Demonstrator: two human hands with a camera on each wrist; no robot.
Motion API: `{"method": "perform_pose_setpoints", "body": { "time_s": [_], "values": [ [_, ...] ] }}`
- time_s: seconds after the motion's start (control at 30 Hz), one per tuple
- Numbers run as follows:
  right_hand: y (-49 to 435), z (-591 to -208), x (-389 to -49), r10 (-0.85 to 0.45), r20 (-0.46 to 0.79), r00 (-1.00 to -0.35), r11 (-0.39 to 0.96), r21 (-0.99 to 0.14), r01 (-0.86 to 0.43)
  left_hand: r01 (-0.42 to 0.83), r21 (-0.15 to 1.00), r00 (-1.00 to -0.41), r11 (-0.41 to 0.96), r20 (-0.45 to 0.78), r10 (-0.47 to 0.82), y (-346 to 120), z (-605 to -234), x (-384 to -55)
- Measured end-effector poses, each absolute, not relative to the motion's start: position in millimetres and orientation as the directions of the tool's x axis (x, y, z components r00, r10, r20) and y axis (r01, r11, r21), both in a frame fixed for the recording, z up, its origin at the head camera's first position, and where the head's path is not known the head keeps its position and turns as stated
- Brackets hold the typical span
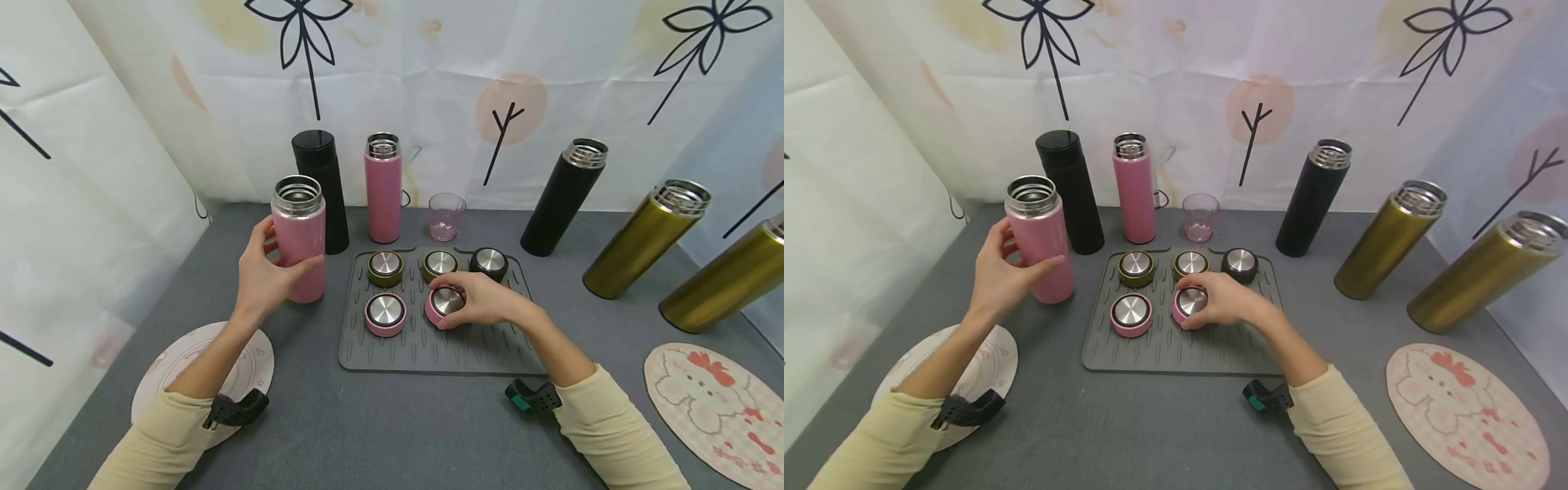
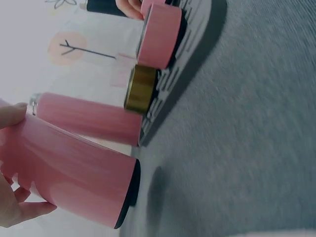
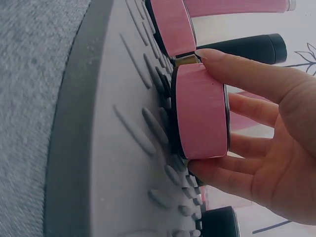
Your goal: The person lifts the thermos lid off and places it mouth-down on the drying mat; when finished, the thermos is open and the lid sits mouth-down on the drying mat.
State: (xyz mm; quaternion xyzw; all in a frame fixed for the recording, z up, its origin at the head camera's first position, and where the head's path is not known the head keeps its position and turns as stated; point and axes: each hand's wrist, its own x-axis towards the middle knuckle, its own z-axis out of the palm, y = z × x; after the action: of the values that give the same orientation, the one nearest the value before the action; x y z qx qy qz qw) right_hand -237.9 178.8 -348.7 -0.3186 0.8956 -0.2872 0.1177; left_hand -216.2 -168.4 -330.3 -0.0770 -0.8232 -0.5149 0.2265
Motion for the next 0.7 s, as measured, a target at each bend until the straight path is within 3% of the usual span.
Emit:
{"method": "perform_pose_setpoints", "body": {
  "time_s": [0.33,0.7],
  "values": [
    [173.2,-351.0,-235.1,-0.66,-0.01,-0.751,0.623,-0.565,-0.54,0.244,0.828,-0.878,0.504,0.41,-0.248,-194.6,-335.2,-220.6],
    [171.5,-351.6,-234.0,-0.655,-0.023,-0.755,0.636,-0.556,-0.535,0.121,0.884,-0.85,0.451,0.327,-0.413,-221.3,-337.4,-224.3]
  ]
}}
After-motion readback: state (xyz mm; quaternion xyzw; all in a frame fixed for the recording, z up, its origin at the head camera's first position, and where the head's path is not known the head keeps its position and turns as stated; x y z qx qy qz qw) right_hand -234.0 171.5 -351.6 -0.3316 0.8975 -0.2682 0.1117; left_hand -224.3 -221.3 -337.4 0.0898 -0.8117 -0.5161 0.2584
